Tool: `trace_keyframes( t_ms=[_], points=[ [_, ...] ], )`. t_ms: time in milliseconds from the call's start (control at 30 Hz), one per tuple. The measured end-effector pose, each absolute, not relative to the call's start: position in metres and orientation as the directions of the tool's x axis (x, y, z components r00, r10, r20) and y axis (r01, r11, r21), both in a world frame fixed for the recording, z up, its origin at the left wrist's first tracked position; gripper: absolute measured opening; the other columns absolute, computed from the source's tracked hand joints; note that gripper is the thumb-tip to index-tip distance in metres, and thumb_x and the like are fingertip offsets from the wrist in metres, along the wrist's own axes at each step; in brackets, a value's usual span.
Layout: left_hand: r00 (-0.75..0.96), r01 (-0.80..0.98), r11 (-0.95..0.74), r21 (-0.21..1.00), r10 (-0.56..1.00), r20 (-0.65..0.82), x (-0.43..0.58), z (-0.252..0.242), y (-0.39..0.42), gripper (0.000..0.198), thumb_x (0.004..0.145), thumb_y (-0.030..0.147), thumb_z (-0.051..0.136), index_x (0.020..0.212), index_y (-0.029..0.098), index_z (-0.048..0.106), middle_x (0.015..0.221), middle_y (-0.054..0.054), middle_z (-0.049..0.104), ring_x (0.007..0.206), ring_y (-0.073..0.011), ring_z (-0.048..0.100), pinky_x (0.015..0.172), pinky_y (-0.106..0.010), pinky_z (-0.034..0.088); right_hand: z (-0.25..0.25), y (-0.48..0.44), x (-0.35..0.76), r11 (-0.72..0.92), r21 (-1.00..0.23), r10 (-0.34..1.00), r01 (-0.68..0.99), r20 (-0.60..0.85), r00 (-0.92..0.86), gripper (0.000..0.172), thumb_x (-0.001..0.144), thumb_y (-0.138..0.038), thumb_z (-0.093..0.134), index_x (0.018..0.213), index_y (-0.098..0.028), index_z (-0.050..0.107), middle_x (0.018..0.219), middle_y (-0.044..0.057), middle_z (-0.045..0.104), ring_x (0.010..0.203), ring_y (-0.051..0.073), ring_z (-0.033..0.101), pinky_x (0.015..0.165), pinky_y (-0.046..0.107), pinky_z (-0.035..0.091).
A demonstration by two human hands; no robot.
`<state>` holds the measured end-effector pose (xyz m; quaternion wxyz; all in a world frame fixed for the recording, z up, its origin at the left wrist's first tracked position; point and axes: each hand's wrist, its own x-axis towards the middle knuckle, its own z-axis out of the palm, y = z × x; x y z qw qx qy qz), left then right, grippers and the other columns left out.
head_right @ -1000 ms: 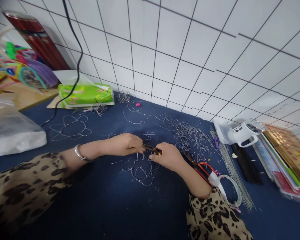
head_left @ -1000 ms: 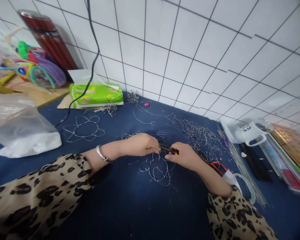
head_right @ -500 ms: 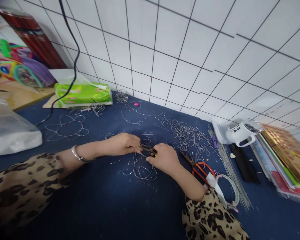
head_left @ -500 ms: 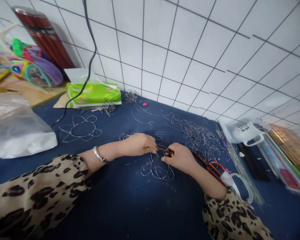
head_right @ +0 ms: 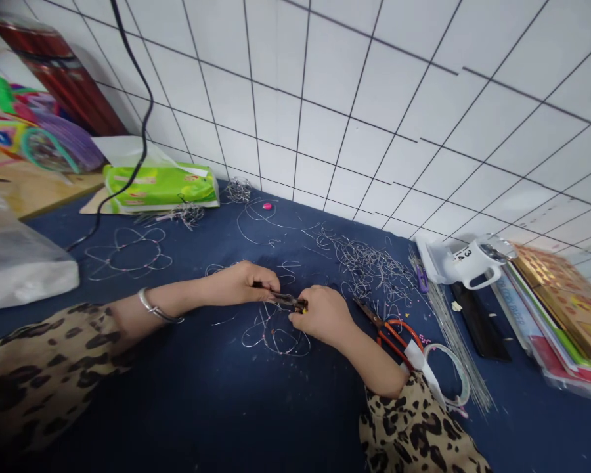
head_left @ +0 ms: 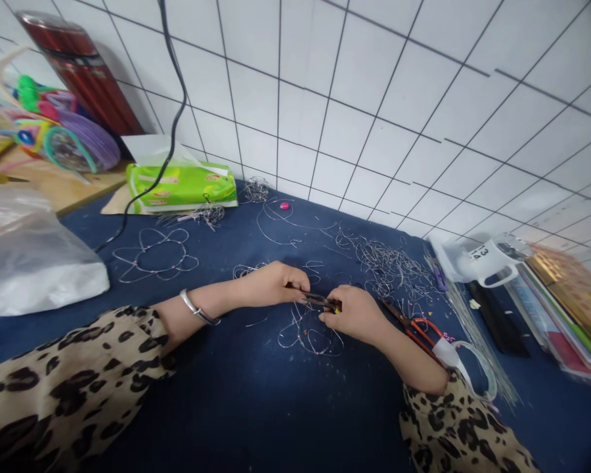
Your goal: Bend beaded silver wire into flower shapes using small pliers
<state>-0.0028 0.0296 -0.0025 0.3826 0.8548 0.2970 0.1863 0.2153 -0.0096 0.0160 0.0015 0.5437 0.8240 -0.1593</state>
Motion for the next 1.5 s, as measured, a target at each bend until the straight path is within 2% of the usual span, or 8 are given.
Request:
trace_keyframes(
  t_ms=[100, 267, 400, 667, 867, 1133, 1300, 1500],
  points=[
    [0.751, 0.376, -0.472, 0.797, 0.659, 0.037, -0.004, -0.004, 0.031, 0.011, 0.078, 0.024, 0.056, 0.081, 0.016, 0.062, 0.071, 0.003, 0.061, 0.061, -0.0077, 0.053, 0.057, -0.017, 0.038, 0.017, -0.012, 0.214, 0.381, -0.279, 0.887, 0.881, -0.156, -0.434, 0.018, 0.07, -0.038, 0.06, 0.074, -0.021, 0.063, 0.073, 0.001, 0.057, 0.067, 0.013, 0.05, 0.057, 0.023, 0.03],
    [0.766, 0.344, -0.518, 0.783, 0.637, 0.084, -0.003, -0.002, 0.03, 0.009, 0.076, 0.02, 0.056, 0.08, 0.016, 0.063, 0.074, 0.002, 0.061, 0.063, -0.0079, 0.053, 0.06, -0.018, 0.038, 0.015, -0.015, 0.211, 0.401, -0.283, 0.887, 0.871, -0.117, -0.446, 0.012, 0.071, -0.03, 0.056, 0.073, -0.02, 0.062, 0.072, 0.001, 0.057, 0.067, 0.013, 0.05, 0.058, 0.023, 0.032],
    [0.776, 0.291, -0.479, 0.828, 0.625, 0.089, -0.004, 0.0, 0.03, 0.008, 0.076, 0.02, 0.057, 0.08, 0.016, 0.063, 0.074, 0.002, 0.06, 0.063, -0.0078, 0.053, 0.06, -0.018, 0.039, 0.016, -0.016, 0.21, 0.404, -0.301, 0.887, 0.864, -0.102, -0.45, 0.01, 0.07, -0.027, 0.055, 0.073, -0.019, 0.062, 0.073, 0.001, 0.057, 0.066, 0.012, 0.049, 0.059, 0.022, 0.033],
    [0.784, 0.233, -0.407, 0.883, 0.615, 0.076, -0.002, 0.006, 0.027, 0.006, 0.077, 0.019, 0.057, 0.079, 0.015, 0.061, 0.074, 0.001, 0.058, 0.064, -0.0082, 0.052, 0.059, -0.019, 0.041, 0.022, -0.018, 0.21, 0.411, -0.388, 0.88, 0.825, -0.068, -0.47, 0.007, 0.068, -0.023, 0.053, 0.069, -0.018, 0.058, 0.072, 0.001, 0.056, 0.064, 0.011, 0.047, 0.058, 0.022, 0.033],
    [0.764, 0.23, -0.411, 0.882, 0.637, 0.098, -0.003, 0.009, 0.028, 0.007, 0.078, 0.019, 0.057, 0.079, 0.014, 0.062, 0.076, 0.0, 0.058, 0.069, -0.0093, 0.054, 0.064, -0.021, 0.042, 0.029, -0.018, 0.211, 0.324, -0.528, 0.874, 0.785, -0.151, -0.462, 0.006, 0.068, -0.024, 0.052, 0.073, -0.02, 0.054, 0.062, -0.004, 0.052, 0.055, 0.009, 0.043, 0.051, 0.02, 0.029],
    [0.773, 0.183, -0.427, 0.886, 0.619, 0.139, -0.002, 0.016, 0.026, 0.011, 0.08, 0.024, 0.058, 0.079, 0.013, 0.062, 0.075, 0.0, 0.057, 0.07, -0.0092, 0.054, 0.066, -0.022, 0.043, 0.027, -0.014, 0.214, 0.188, -0.735, 0.886, 0.651, -0.16, -0.436, 0.011, 0.067, -0.024, 0.056, 0.074, -0.019, 0.051, 0.063, -0.005, 0.048, 0.056, 0.008, 0.041, 0.053, 0.019, 0.033],
    [0.776, 0.23, -0.499, 0.835, 0.612, 0.152, -0.002, 0.022, 0.023, 0.011, 0.079, 0.024, 0.058, 0.078, 0.014, 0.064, 0.074, -0.001, 0.058, 0.069, -0.0102, 0.055, 0.066, -0.023, 0.044, 0.025, -0.014, 0.215, 0.097, -0.858, 0.875, 0.505, -0.168, -0.455, 0.014, 0.067, -0.023, 0.058, 0.076, -0.019, 0.049, 0.065, -0.005, 0.048, 0.057, 0.007, 0.043, 0.054, 0.019, 0.036],
    [0.753, 0.292, -0.563, 0.773, 0.634, 0.178, 0.0, 0.03, 0.019, 0.009, 0.079, 0.02, 0.055, 0.077, 0.015, 0.062, 0.074, -0.001, 0.059, 0.067, -0.0096, 0.054, 0.064, -0.022, 0.042, 0.024, -0.014, 0.213, -0.01, -0.931, 0.875, 0.364, -0.184, -0.447, 0.04, 0.066, -0.02, 0.061, 0.104, -0.019, 0.048, 0.071, -0.003, 0.053, 0.061, 0.009, 0.048, 0.059, 0.022, 0.04]
  ],
)
